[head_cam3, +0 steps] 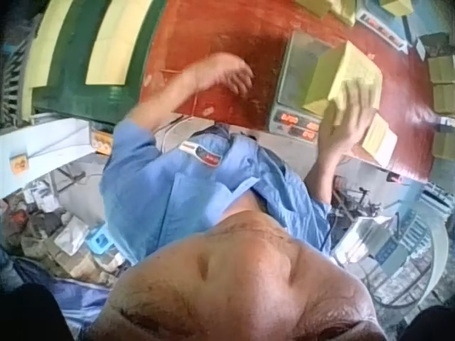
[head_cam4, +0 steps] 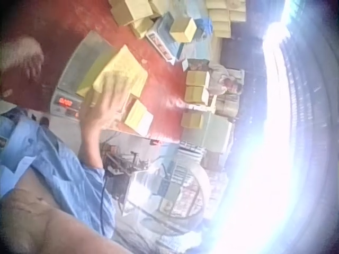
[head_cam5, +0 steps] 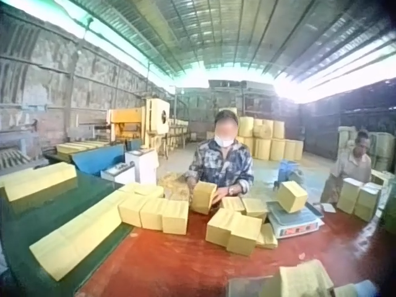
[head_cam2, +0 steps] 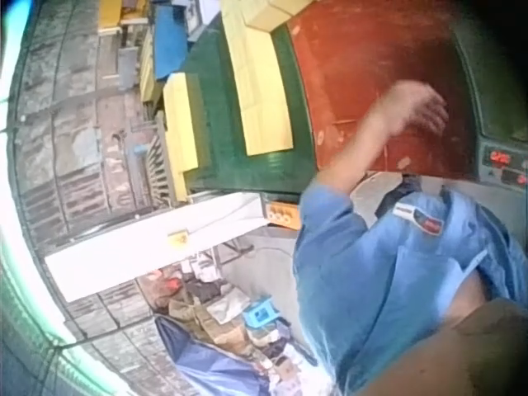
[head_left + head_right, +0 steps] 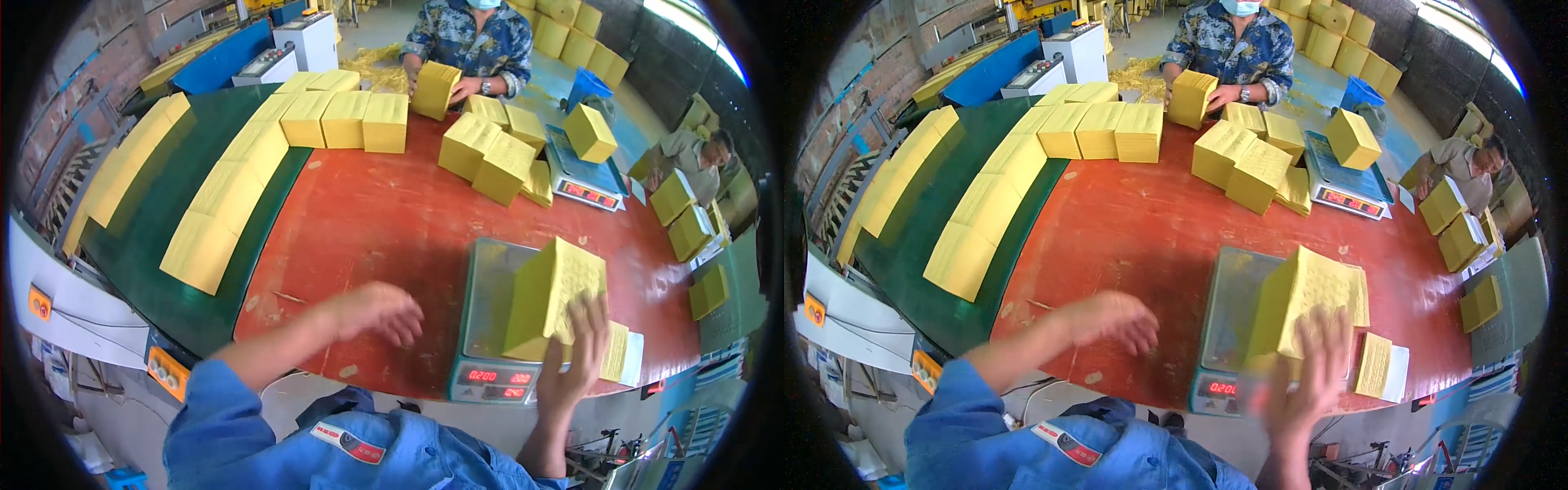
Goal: The worker is weighing stacks of yellow paper on a scale and then moving them to a machine to be packaged.
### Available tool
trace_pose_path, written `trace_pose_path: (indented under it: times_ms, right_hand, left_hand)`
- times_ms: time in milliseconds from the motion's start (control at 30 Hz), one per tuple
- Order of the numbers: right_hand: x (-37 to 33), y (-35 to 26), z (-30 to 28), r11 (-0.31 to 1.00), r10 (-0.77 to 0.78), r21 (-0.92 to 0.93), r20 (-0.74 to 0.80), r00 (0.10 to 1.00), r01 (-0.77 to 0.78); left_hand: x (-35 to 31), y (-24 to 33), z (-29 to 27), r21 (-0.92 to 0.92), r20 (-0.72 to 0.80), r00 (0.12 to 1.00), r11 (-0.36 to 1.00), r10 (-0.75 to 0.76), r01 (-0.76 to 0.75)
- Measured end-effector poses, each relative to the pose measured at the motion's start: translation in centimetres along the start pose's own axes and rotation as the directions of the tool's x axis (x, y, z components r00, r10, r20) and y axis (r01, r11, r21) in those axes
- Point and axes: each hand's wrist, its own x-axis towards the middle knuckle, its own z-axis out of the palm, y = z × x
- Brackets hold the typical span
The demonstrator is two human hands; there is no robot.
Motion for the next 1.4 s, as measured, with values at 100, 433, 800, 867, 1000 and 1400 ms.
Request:
trace_pose_path:
  times_ms: [100,433,800,867,1000,1400]
  right_hand:
    - [-1.1,-5.7,6.5,0.77,-0.237,0.637,0.34,0.91,-0.037]
    - [-12.2,-9.9,23.3,0.734,0.117,0.493,0.586,0.802,-0.467]
    - [-12.8,-9.2,24.5,0.769,0.085,0.501,0.537,0.839,-0.398]
    - [-11.4,-9.6,23.8,0.738,0.101,0.538,0.511,0.854,-0.408]
    - [-11.1,-8.7,21.8,0.509,0.198,0.684,0.498,0.844,-0.523]
    - [-5.0,-6.5,18.0,0.648,-0.245,0.674,0.626,0.74,-0.355]
  left_hand:
    - [2.9,5.8,-11.1,0.303,-0.428,0.892,0.953,0.147,-0.011]
    - [24.2,25.5,-34.2,0.835,-0.087,0.462,-0.189,0.882,0.517]
    - [25.8,21.2,-27.7,0.906,-0.05,0.815,-0.318,0.577,0.281]
    - [22.3,17.9,-23.4,0.902,0.138,0.834,-0.415,0.535,0.117]
    - [12.6,10.1,-14.3,0.83,0.437,0.815,-0.519,0.38,-0.203]
    - [-11.3,-4.9,8.8,0.88,0.409,0.82,-0.41,0.401,-0.239]
